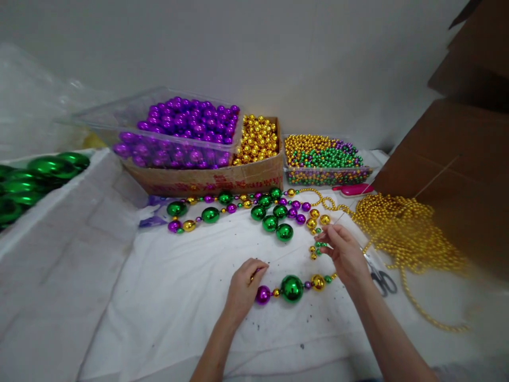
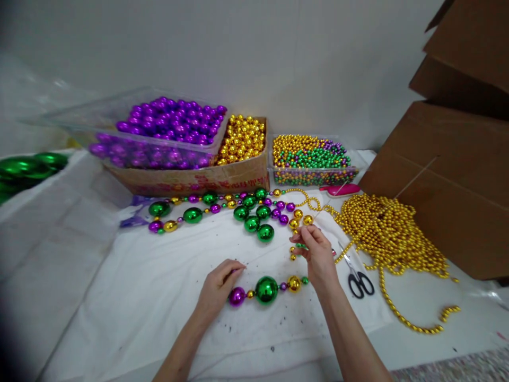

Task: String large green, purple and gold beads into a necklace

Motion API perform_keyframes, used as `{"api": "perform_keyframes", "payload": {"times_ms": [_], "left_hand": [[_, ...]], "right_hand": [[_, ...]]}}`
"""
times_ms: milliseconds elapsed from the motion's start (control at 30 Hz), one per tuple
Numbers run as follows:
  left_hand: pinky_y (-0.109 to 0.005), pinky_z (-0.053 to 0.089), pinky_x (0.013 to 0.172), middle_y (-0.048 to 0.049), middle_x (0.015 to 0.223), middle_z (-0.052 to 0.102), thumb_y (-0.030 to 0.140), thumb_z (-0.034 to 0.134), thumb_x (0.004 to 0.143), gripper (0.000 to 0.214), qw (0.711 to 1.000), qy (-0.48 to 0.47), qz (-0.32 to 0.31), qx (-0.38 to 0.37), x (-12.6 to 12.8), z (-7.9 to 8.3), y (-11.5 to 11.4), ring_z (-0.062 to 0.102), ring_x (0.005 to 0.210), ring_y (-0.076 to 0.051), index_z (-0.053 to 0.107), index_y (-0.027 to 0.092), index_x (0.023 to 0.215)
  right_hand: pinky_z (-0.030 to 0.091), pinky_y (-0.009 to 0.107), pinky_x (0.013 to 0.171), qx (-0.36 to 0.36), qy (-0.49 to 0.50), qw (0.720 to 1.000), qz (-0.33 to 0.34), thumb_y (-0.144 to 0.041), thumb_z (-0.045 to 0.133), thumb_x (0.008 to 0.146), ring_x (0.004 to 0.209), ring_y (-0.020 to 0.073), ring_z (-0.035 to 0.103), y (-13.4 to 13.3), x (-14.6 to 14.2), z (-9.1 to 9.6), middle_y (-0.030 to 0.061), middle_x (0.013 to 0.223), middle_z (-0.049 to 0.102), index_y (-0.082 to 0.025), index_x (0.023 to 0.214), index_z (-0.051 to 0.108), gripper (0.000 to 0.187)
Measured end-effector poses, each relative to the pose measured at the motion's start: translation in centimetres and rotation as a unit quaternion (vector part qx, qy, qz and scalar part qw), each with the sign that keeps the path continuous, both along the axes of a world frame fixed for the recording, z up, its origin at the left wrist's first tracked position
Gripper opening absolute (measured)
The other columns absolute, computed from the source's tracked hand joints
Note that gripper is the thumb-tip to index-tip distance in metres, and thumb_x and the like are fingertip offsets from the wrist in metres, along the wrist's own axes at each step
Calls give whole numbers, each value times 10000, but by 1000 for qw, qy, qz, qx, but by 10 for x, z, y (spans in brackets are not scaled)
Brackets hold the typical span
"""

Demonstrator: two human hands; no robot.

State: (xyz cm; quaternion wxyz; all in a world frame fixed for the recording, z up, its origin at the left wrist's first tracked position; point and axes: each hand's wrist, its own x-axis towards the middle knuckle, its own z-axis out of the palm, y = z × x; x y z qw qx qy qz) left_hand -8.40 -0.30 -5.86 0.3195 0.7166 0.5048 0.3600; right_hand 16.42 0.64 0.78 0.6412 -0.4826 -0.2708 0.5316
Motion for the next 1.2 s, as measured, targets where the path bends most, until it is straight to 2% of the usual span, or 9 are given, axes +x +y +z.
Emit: {"api": "perform_keyframes", "payload": {"times_ms": [400, 633, 700, 767, 867, 933, 967, 1100, 1200], "left_hand": [[-315, 480, 777, -41, 865, 676, 293, 489, 876, 200, 1000, 12, 7, 0, 6, -2, -3, 628, 843, -186, 656, 196, 827], [-308, 473, 750, -37, 825, 665, 311, 500, 870, 195, 1000, 13, 8, -4, 7, -2, -4, 620, 803, -179, 640, 196, 798], [-310, 473, 755, -37, 834, 666, 299, 507, 864, 178, 1000, 14, 11, -3, 7, -2, -5, 620, 811, -181, 642, 198, 806], [-313, 473, 760, -35, 832, 665, 283, 511, 859, 165, 1000, 20, 12, -4, 7, -2, -7, 620, 814, -183, 641, 199, 802], [-319, 472, 768, -33, 829, 665, 268, 516, 854, 152, 999, 29, 14, 1, 7, -2, -8, 619, 825, -186, 641, 205, 798], [-321, 472, 772, -35, 834, 664, 267, 519, 854, 147, 999, 31, 17, 5, 7, -3, -8, 616, 830, -187, 643, 206, 803], [-322, 472, 775, -36, 838, 663, 264, 519, 855, 147, 999, 31, 17, 6, 7, -3, -8, 615, 833, -186, 643, 204, 805], [-325, 470, 795, -38, 851, 663, 245, 530, 849, 126, 1000, 20, 12, 2, 6, -5, -8, 614, 847, -186, 641, 197, 813], [-327, 468, 799, -40, 856, 662, 237, 535, 846, 119, 1000, 17, 10, -1, 6, -5, -8, 613, 852, -187, 641, 195, 814]], "right_hand": [[534, 215, 553, -42, 22, 998, 28, -431, 781, 653, 718, 126, 625, -15, 8, -14, -2, 784, 641, -186, 789, 638, 315], [527, 254, 636, -50, 37, 997, 53, -457, 748, 688, 694, 135, 633, -18, 4, -21, -11, 699, 635, -202, 821, 596, 325], [524, 271, 674, -45, 39, 996, 67, -455, 742, 689, 660, 121, 608, -19, 4, -18, -23, 672, 611, -207, 804, 577, 320], [508, 259, 628, -43, 32, 995, 88, -454, 731, 695, 558, 86, 533, -20, 5, -15, -40, 651, 574, -212, 796, 561, 313], [329, 176, 403, -44, -6, 991, 128, -462, 691, 727, 401, 33, 300, -21, 8, -8, -53, 650, 553, -213, 791, 552, 292], [170, 169, 353, -48, -54, 984, 164, -460, 659, 756, 377, 26, 196, -20, 12, -1, -42, 655, 577, -204, 762, 563, 275], [134, 175, 354, -51, -84, 978, 184, -446, 659, 761, 375, 28, 191, -19, 15, 3, -33, 645, 590, -195, 735, 574, 266], [232, 184, 411, -57, -209, 943, 251, -312, 729, 701, 459, 75, 400, -14, 31, 21, -10, 553, 596, -180, 566, 604, 227], [295, 200, 466, -53, -263, 929, 257, -290, 727, 694, 523, 106, 459, -11, 38, 35, -9, 540, 592, -193, 530, 602, 228]]}}
